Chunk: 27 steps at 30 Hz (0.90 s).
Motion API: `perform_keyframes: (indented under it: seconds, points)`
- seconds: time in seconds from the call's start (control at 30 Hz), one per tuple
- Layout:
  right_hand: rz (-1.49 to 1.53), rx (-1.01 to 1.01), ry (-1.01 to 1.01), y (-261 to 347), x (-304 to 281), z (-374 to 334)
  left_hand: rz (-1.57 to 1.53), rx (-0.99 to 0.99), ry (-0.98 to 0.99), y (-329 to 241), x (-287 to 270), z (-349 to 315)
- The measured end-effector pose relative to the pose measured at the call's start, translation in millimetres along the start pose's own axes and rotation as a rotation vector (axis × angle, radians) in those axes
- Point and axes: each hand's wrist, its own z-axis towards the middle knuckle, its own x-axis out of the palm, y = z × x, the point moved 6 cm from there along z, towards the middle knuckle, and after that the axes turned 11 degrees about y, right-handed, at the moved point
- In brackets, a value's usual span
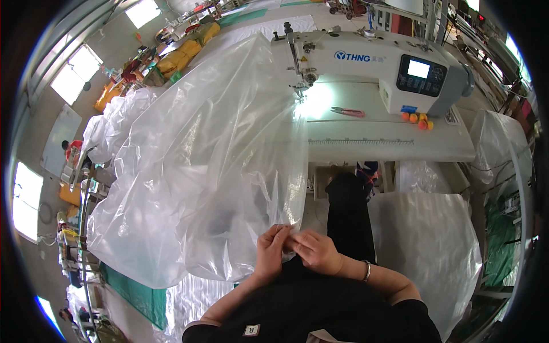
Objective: The person aligns and sews large white plastic sheets using an industrial sewing machine. They repeatedly fold the plastic, guide it under the needle, and sew along the edges to create seams. The person handles the plastic by hand throughout the process.
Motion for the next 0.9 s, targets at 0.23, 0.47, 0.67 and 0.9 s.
perform_keyframes:
  seconds: [0.23,0.47,0.67,0.9]
  points:
    - [1.042,0.659,-0.601,-140.5,-5.3,20.3,1.049,0.375,-0.109,-69.4,3.1,-10.2]
    - [0.050,0.211,0.057,-123.1,74.4,49.8,1.442,0.788,0.357,-63.4,57.0,8.0]
    - [0.311,0.801,-0.182,-205.5,-2.2,43.9,1.423,0.759,0.366,-56.2,29.0,4.8]
    - [-0.495,0.717,0.114,-232.3,-36.3,135.6,1.380,0.760,0.487,-54.1,27.3,14.1]
